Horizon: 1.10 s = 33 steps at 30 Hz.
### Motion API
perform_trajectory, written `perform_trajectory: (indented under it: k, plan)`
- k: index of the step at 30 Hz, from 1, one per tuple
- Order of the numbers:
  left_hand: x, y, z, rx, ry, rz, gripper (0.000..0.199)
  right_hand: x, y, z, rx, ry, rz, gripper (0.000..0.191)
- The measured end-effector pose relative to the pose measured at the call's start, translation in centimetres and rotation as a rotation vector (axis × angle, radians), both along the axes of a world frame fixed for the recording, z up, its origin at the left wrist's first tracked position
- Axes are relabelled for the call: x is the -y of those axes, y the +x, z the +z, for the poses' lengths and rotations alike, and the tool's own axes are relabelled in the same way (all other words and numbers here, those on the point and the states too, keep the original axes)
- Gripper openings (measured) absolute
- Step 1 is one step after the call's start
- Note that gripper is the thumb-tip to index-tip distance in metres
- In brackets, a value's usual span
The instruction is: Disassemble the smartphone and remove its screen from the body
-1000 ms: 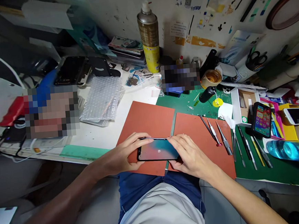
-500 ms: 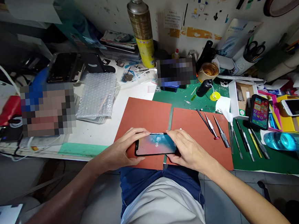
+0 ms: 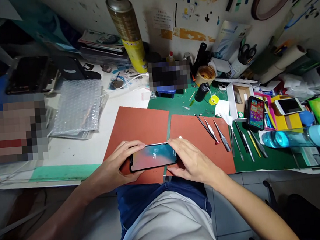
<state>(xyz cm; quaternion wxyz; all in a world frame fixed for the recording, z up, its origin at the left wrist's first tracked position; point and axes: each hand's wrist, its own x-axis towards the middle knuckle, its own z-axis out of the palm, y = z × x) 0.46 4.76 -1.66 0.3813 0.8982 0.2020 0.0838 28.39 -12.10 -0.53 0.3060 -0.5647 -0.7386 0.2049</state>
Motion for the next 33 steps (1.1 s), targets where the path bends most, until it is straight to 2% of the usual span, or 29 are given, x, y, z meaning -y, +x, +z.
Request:
perform_trajectory:
  k: [3, 6, 8, 10, 12, 16, 23, 30, 32, 33]
  plan:
    - [0.1, 0.1, -0.1, 0.012, 0.027, 0.004, 0.073, 1.7, 0.2, 0.0, -0.048, 0.053, -0.144, 0.082]
    - [0.0, 0.1, -0.3, 0.043, 0.067, -0.003, 0.07, 3.4, 0.2, -0.5, -0.133, 0.064, -0.388, 0.061]
    - [-0.1, 0.1, -0.5, 0.049, 0.089, -0.01, 0.068, 4.1, 0.1, -1.0, -0.282, 0.016, -0.547, 0.046]
    - [-0.2, 0.0, -0.7, 0.041, 0.094, -0.013, 0.069, 4.4, -0.1, -1.4, -0.473, -0.039, -0.63, 0.039]
    - [-0.2, -0.1, -0.9, 0.039, 0.093, -0.015, 0.071, 4.3, -0.2, -1.6, -0.612, -0.058, -0.664, 0.037]
    - [-0.3, -0.2, -1.1, 0.038, 0.112, -0.017, 0.07, 3.5, -0.3, -1.6, -0.756, -0.057, -0.696, 0.034]
    - [-0.3, -0.2, -1.1, 0.065, 0.142, -0.027, 0.066, 2.8, -0.2, -1.7, -0.893, -0.066, -0.656, 0.044]
    - [-0.6, -0.3, -1.4, 0.067, 0.182, -0.005, 0.064, 3.4, 0.1, -0.9, -0.899, 0.037, -0.693, 0.038]
    - [-0.7, -0.4, -1.7, 0.098, 0.225, -0.006, 0.06, 3.5, 1.8, -0.7, -0.785, 0.131, -0.774, 0.037]
    - [-0.8, -0.4, -1.8, 0.12, 0.249, -0.01, 0.058, 3.6, 3.1, -0.6, -0.65, 0.186, -0.827, 0.037]
